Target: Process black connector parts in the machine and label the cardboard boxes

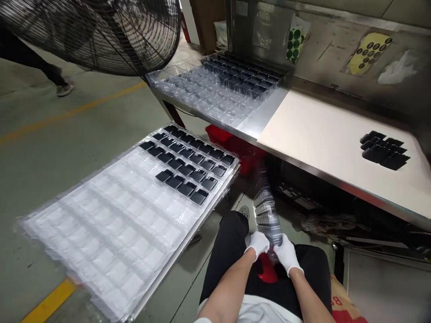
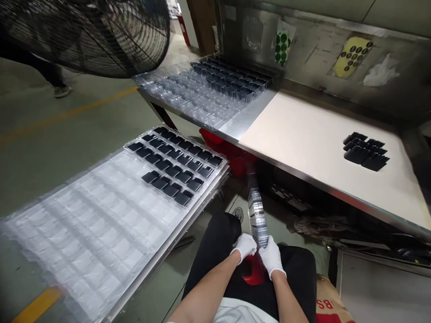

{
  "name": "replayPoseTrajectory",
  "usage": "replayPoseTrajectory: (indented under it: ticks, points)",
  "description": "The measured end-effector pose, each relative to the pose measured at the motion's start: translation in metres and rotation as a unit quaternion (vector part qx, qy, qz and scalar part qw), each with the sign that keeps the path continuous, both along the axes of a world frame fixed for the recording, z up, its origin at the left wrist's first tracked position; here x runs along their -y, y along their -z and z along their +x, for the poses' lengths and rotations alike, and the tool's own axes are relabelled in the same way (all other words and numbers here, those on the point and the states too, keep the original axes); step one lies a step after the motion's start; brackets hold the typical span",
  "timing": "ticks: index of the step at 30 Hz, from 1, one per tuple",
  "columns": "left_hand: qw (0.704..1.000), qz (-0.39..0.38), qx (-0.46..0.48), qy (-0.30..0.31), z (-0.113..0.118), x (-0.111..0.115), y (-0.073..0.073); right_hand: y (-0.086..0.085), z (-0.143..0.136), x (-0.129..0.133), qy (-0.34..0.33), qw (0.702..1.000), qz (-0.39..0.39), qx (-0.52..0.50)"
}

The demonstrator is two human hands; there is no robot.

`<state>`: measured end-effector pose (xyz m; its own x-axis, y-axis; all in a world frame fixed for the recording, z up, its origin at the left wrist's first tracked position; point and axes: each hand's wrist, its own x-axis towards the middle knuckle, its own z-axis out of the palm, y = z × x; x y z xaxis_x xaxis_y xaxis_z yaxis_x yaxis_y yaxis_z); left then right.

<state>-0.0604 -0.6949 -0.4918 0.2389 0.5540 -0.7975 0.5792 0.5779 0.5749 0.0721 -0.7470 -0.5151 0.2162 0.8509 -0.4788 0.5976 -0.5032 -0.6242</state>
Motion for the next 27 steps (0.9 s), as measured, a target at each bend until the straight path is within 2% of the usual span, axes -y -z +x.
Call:
replayPoseTrajectory:
  ticks: [3, 5, 10, 12, 18, 27]
  points:
    - [0.999, -0.039, 0.025, 0.002, 0.002, 0.002, -0.003, -0.015, 0.015, -0.005, -0.001, 0.999, -0.017, 0.040]
    - [0.997, -0.056, 0.051, -0.001, 0.002, 0.005, 0.002, -0.021, 0.019, -0.006, -0.015, 0.998, -0.031, 0.046]
    - [0.992, -0.074, 0.086, -0.049, 0.001, 0.015, 0.035, -0.016, 0.005, -0.002, -0.032, 0.996, -0.068, 0.048]
    - [0.992, -0.072, 0.087, -0.063, 0.000, 0.017, 0.042, -0.016, -0.002, 0.001, -0.031, 0.996, -0.072, 0.051]
    - [0.991, -0.044, 0.099, -0.078, -0.004, 0.018, 0.039, -0.022, -0.004, 0.002, -0.025, 0.997, -0.062, 0.050]
    - [0.983, -0.046, 0.147, -0.097, -0.003, 0.016, 0.033, -0.022, 0.001, 0.003, -0.040, 0.995, -0.059, 0.063]
